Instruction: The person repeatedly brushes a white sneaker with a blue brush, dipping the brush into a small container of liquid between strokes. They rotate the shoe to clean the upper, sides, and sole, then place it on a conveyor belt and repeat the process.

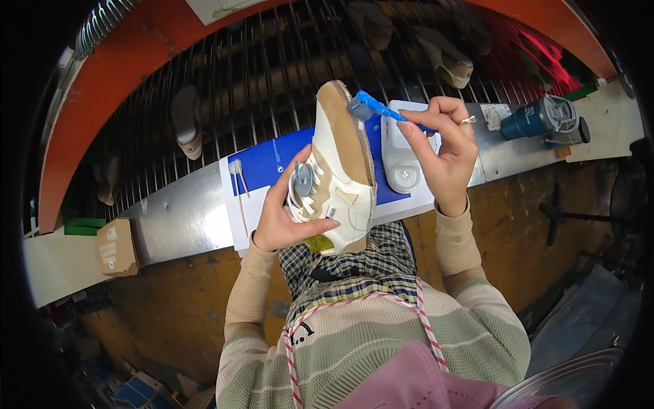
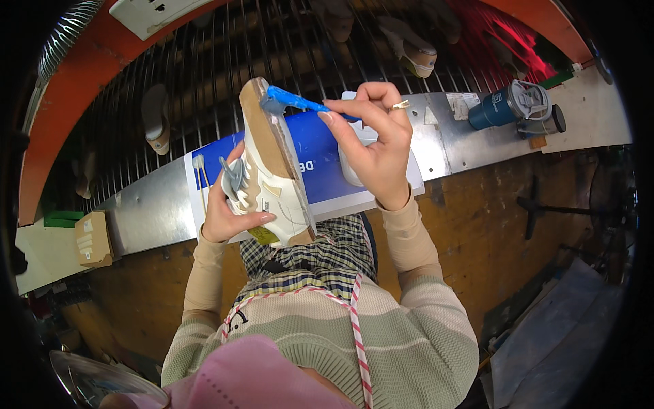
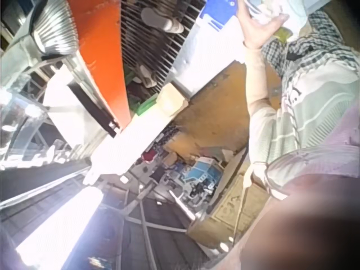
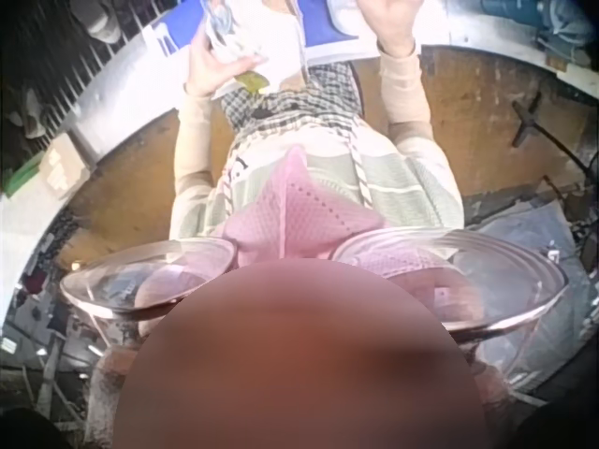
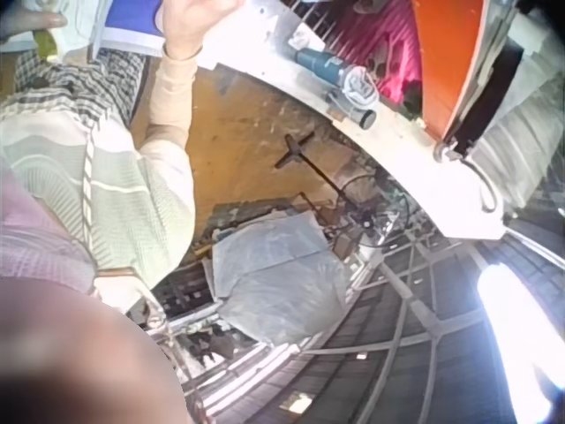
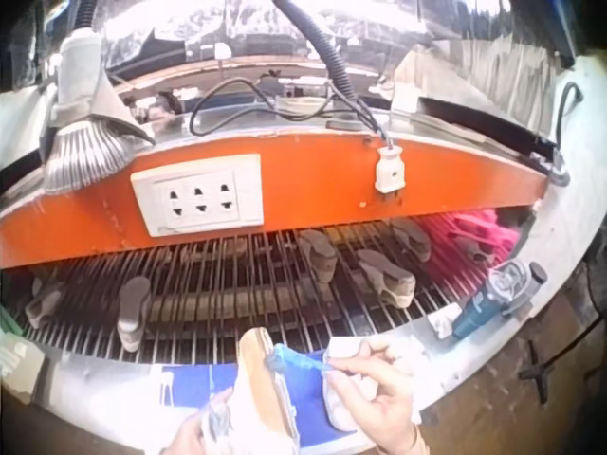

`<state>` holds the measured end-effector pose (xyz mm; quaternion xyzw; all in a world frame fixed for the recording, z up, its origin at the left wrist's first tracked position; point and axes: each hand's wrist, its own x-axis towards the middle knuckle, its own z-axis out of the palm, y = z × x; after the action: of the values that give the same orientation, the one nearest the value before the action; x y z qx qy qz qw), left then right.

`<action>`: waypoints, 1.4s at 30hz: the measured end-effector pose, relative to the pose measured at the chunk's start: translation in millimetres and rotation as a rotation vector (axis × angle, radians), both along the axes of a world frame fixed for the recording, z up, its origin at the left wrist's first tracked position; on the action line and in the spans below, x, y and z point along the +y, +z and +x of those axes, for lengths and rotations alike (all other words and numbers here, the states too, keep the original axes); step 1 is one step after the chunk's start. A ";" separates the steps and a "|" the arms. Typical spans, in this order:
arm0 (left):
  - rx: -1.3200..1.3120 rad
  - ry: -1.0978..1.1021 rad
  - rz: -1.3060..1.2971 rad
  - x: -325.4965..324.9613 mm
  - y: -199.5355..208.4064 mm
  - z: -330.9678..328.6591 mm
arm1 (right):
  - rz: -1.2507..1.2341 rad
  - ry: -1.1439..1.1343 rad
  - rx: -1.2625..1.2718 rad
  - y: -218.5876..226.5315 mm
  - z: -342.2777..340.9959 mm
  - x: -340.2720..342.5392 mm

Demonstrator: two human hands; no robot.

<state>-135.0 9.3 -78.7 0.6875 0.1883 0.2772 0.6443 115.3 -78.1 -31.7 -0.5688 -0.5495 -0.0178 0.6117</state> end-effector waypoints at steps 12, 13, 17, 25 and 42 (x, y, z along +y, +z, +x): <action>0.129 -0.030 0.220 1.7 -4.3 -12.1 | -0.025 0.063 -0.223 31.7 34.2 11.6; 0.135 -0.028 0.216 1.7 -3.8 -12.0 | -0.020 0.075 -0.230 33.1 36.0 10.6; 0.069 0.009 0.084 -0.6 -1.4 -9.6 | -0.001 0.114 -0.265 34.5 38.2 4.8; -0.017 -0.028 0.003 6.9 3.5 -3.7 | 0.037 0.209 -0.185 25.5 32.7 -1.7; -0.158 0.118 -0.462 -3.8 31.7 20.4 | -0.155 0.292 0.489 -12.1 -6.1 7.0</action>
<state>-114.6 5.5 -47.0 0.4857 0.2355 0.3170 0.7799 109.2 -71.1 -43.9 -0.5162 -0.4617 0.2497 0.6768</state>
